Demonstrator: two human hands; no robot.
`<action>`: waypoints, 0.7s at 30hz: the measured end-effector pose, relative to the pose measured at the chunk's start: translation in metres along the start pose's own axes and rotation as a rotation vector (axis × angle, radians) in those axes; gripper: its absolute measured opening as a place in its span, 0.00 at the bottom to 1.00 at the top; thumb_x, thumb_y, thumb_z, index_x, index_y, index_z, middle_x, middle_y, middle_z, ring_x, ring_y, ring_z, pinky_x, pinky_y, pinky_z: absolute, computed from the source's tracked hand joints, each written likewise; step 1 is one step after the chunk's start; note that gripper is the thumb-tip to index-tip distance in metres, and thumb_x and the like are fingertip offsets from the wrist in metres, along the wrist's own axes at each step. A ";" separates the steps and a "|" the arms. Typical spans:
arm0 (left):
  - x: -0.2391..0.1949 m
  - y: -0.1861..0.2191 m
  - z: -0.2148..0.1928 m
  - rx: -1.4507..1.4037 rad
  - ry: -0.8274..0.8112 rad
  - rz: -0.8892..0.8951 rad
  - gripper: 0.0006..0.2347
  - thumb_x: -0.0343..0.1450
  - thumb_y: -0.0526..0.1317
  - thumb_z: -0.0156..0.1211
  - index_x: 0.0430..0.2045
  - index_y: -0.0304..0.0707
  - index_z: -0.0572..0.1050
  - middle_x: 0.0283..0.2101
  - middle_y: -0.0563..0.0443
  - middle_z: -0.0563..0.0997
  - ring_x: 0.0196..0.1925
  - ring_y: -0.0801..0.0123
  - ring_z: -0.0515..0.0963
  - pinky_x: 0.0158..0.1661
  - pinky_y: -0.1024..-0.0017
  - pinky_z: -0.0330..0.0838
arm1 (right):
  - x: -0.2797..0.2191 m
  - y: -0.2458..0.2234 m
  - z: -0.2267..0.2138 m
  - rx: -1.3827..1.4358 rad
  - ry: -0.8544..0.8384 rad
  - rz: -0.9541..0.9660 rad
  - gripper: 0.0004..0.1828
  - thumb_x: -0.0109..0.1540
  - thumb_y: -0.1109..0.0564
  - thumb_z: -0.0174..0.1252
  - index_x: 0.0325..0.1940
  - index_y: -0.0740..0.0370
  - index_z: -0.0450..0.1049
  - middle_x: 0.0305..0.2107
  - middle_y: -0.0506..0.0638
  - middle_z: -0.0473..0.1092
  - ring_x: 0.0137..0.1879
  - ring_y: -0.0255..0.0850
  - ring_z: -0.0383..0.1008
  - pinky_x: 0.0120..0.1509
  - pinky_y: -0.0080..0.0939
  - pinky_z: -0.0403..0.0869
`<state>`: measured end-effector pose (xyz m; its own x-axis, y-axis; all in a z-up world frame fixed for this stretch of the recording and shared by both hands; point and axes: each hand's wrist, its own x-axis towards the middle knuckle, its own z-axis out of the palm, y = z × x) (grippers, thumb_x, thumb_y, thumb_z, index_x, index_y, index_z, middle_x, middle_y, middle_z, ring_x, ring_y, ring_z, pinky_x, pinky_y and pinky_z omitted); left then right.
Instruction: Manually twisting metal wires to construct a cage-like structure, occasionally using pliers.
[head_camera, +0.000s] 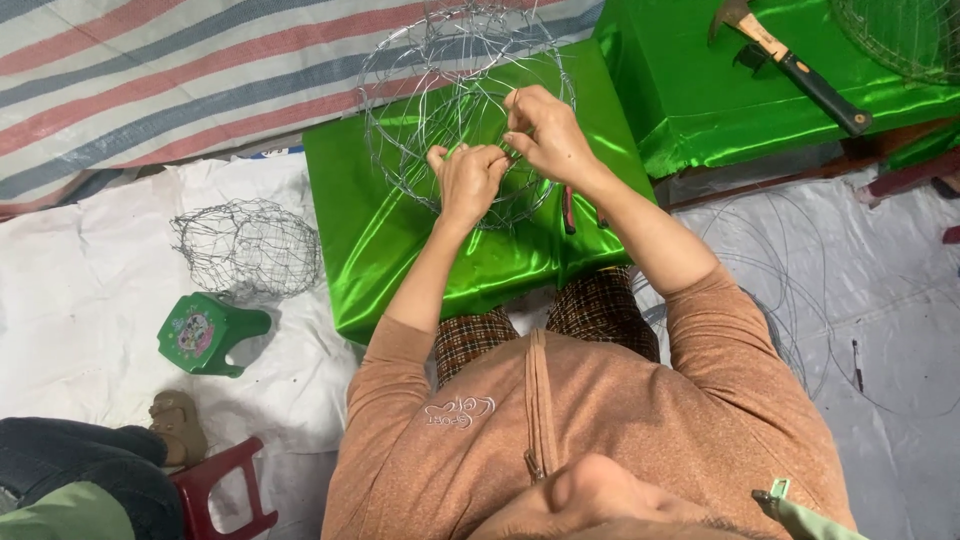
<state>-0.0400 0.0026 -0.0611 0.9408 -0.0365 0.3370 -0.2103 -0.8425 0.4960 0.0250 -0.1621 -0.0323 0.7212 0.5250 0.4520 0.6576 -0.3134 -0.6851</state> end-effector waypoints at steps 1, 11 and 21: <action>0.000 0.001 -0.002 0.003 0.015 0.024 0.12 0.70 0.41 0.61 0.12 0.52 0.74 0.14 0.64 0.73 0.22 0.67 0.70 0.47 0.65 0.51 | 0.000 0.003 0.001 0.023 0.014 0.006 0.16 0.59 0.72 0.65 0.33 0.61 0.64 0.43 0.56 0.70 0.48 0.44 0.73 0.46 0.39 0.76; 0.003 0.002 0.000 0.091 -0.022 0.003 0.10 0.71 0.45 0.64 0.16 0.56 0.80 0.10 0.62 0.69 0.19 0.67 0.69 0.43 0.66 0.54 | 0.002 -0.007 0.001 0.043 0.010 0.000 0.14 0.61 0.76 0.62 0.36 0.65 0.65 0.45 0.60 0.68 0.40 0.43 0.75 0.44 0.37 0.83; -0.028 0.032 0.021 0.265 0.195 -0.100 0.11 0.63 0.42 0.71 0.38 0.52 0.80 0.68 0.49 0.60 0.68 0.50 0.58 0.62 0.37 0.45 | 0.011 -0.002 -0.013 -0.159 -0.011 -0.015 0.19 0.56 0.65 0.73 0.44 0.59 0.70 0.50 0.54 0.69 0.55 0.50 0.68 0.53 0.52 0.72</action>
<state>-0.0673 -0.0342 -0.0717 0.8794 0.1356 0.4564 -0.0186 -0.9481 0.3175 0.0340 -0.1660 -0.0188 0.7090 0.5390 0.4547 0.6953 -0.4266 -0.5784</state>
